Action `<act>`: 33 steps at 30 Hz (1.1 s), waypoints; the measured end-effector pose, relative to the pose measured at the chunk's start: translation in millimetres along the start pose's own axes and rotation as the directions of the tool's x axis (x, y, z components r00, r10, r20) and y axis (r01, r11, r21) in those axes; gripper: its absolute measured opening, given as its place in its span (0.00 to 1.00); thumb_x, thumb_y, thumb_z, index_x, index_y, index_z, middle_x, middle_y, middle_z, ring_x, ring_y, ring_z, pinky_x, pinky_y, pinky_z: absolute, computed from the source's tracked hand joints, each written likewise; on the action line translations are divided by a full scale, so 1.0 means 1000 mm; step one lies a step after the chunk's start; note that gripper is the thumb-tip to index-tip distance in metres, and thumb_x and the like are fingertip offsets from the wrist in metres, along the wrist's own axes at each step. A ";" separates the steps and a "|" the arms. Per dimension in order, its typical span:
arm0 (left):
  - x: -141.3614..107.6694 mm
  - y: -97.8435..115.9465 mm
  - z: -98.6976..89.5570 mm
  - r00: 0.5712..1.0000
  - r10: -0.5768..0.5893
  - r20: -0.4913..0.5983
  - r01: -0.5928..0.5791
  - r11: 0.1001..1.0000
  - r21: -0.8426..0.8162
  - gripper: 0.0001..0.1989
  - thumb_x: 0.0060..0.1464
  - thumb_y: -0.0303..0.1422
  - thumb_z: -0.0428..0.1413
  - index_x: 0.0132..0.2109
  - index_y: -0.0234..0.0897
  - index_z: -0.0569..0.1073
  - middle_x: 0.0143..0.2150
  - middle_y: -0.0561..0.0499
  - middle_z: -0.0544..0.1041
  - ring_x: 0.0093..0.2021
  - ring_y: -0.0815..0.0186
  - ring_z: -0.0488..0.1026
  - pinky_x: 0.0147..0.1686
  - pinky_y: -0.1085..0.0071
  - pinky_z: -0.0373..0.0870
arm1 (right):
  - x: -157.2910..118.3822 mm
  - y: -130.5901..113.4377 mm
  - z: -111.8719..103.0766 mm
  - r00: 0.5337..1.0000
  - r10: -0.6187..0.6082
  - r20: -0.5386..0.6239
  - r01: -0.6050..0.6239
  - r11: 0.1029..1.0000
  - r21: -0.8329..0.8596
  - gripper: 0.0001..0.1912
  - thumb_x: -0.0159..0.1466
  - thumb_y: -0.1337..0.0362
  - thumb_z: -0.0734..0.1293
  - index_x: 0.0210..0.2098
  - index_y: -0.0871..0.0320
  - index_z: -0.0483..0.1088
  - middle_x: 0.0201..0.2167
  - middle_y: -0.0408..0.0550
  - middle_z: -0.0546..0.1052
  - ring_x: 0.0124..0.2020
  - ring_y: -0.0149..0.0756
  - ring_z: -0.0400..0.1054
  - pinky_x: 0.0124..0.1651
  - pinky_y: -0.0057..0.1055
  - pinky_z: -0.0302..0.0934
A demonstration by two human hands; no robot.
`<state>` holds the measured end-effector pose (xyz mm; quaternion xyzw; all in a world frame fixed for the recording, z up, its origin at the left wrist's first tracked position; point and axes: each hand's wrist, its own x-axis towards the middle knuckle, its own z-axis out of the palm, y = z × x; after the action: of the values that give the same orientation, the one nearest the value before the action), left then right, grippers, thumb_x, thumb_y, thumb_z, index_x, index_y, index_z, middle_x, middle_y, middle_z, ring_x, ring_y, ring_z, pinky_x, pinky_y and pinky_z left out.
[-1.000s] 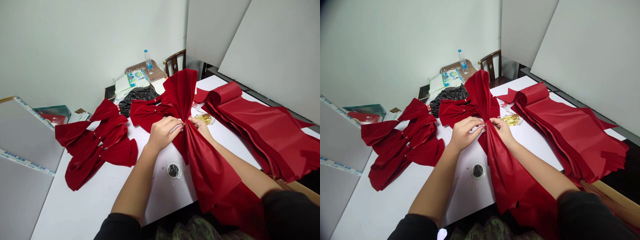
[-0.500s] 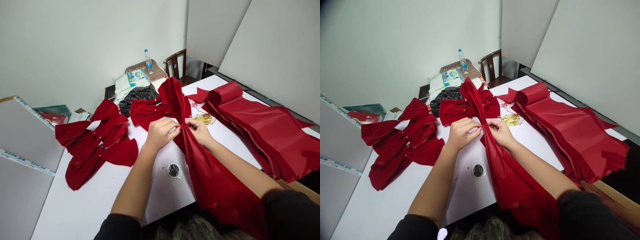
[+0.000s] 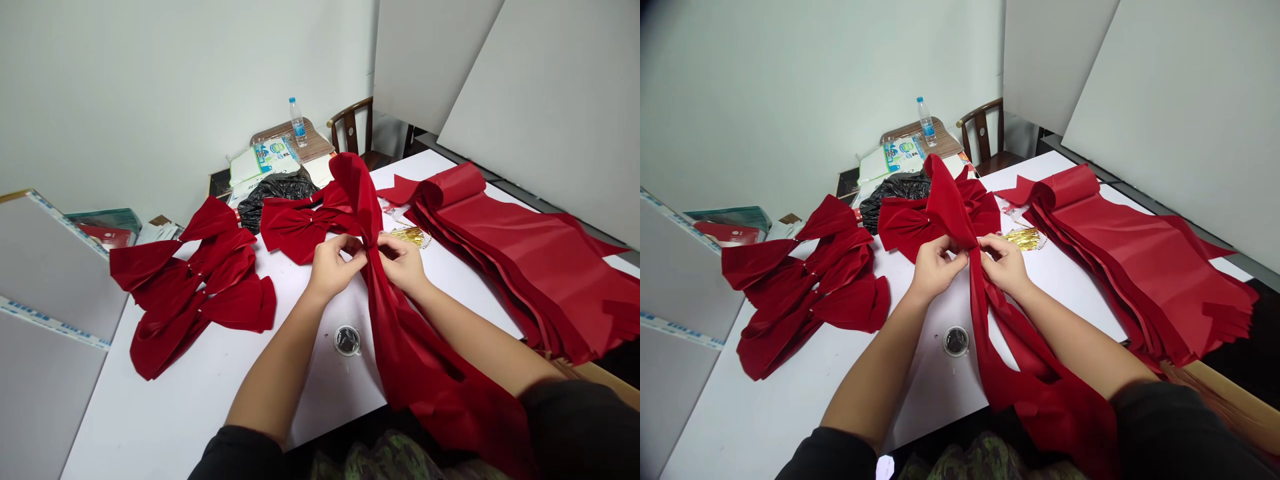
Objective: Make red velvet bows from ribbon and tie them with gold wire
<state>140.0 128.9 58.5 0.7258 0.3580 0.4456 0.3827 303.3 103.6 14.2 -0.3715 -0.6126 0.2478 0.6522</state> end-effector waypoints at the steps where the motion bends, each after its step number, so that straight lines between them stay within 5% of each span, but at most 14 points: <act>1: 0.000 -0.001 0.002 0.997 -0.072 0.014 0.073 0.993 -0.094 0.03 0.48 0.29 0.62 0.33 0.33 0.77 0.29 0.52 0.78 0.31 0.69 0.73 0.33 0.73 0.68 | 0.000 0.000 -0.001 0.999 -0.037 -0.003 0.037 0.999 -0.028 0.06 0.65 0.61 0.74 0.37 0.56 0.81 0.33 0.47 0.81 0.33 0.33 0.75 0.38 0.29 0.68; 3: 0.001 -0.002 0.005 0.969 -0.235 0.069 0.245 0.935 -0.256 0.05 0.47 0.30 0.63 0.29 0.33 0.75 0.26 0.52 0.75 0.28 0.70 0.71 0.28 0.75 0.65 | 0.000 0.000 -0.002 0.995 -0.102 0.000 0.102 0.991 -0.084 0.06 0.67 0.62 0.71 0.38 0.56 0.81 0.33 0.47 0.81 0.33 0.34 0.74 0.39 0.31 0.68; 6: 0.002 -0.002 0.002 0.842 -0.496 0.212 0.539 0.756 -0.371 0.09 0.47 0.32 0.63 0.26 0.34 0.71 0.23 0.53 0.71 0.23 0.72 0.67 0.19 0.77 0.51 | 0.000 0.000 -0.003 0.988 -0.151 0.030 0.153 0.981 -0.119 0.06 0.68 0.64 0.70 0.39 0.56 0.81 0.33 0.47 0.81 0.34 0.34 0.74 0.40 0.32 0.67; 9: 0.005 0.002 -0.006 0.771 -0.555 0.313 0.637 0.685 -0.354 0.11 0.48 0.34 0.65 0.28 0.33 0.72 0.24 0.53 0.71 0.21 0.74 0.67 0.16 0.77 0.45 | 0.002 -0.001 -0.004 0.993 -0.100 0.068 0.104 0.993 -0.063 0.05 0.67 0.63 0.70 0.38 0.56 0.80 0.32 0.47 0.80 0.34 0.34 0.74 0.40 0.31 0.67; 15: 0.009 0.013 -0.019 0.810 -0.487 0.327 0.574 0.772 -0.274 0.13 0.47 0.34 0.69 0.35 0.32 0.75 0.27 0.53 0.75 0.23 0.75 0.70 0.17 0.79 0.53 | 0.004 -0.002 -0.001 0.979 0.182 0.091 -0.196 0.962 0.190 0.17 0.58 0.51 0.79 0.31 0.57 0.76 0.29 0.46 0.79 0.29 0.33 0.73 0.35 0.29 0.71; 20: 0.007 0.010 -0.024 0.816 -0.421 0.396 0.548 0.780 -0.301 0.22 0.42 0.38 0.73 0.40 0.33 0.74 0.30 0.51 0.77 0.26 0.73 0.72 0.19 0.79 0.56 | 0.004 -0.006 0.003 0.900 0.370 0.232 -0.430 0.844 0.322 0.24 0.46 0.50 0.85 0.30 0.58 0.74 0.25 0.43 0.77 0.27 0.32 0.73 0.34 0.28 0.73; 23: 0.006 0.005 -0.028 0.788 -0.400 0.468 0.565 0.772 -0.292 0.27 0.39 0.39 0.75 0.44 0.32 0.75 0.33 0.47 0.80 0.29 0.68 0.76 0.19 0.78 0.54 | 0.001 -0.007 0.005 0.838 0.399 0.371 -0.530 0.757 0.382 0.27 0.46 0.48 0.84 0.34 0.59 0.76 0.23 0.41 0.76 0.22 0.29 0.70 0.29 0.25 0.73; 28: 0.005 0.003 -0.031 0.754 -0.326 0.571 0.526 0.820 -0.226 0.19 0.38 0.37 0.75 0.30 0.31 0.75 0.25 0.46 0.78 0.27 0.65 0.75 0.20 0.75 0.53 | -0.005 -0.006 0.006 0.730 0.381 0.568 -0.638 0.677 0.365 0.28 0.47 0.48 0.84 0.36 0.61 0.79 0.25 0.45 0.77 0.25 0.32 0.75 0.32 0.27 0.76; 33: 0.006 0.005 -0.026 0.845 -0.325 0.424 0.474 0.823 -0.314 0.22 0.32 0.31 0.76 0.33 0.33 0.75 0.27 0.51 0.78 0.30 0.65 0.76 0.30 0.71 0.69 | -0.006 -0.008 0.006 0.784 0.352 0.510 -0.573 0.726 0.380 0.26 0.47 0.48 0.84 0.33 0.60 0.79 0.25 0.46 0.78 0.26 0.33 0.74 0.33 0.31 0.76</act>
<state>118.8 138.1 73.4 0.6045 0.3294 0.2811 0.6686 295.5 95.5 16.4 -0.2672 -0.5279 0.6318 0.5007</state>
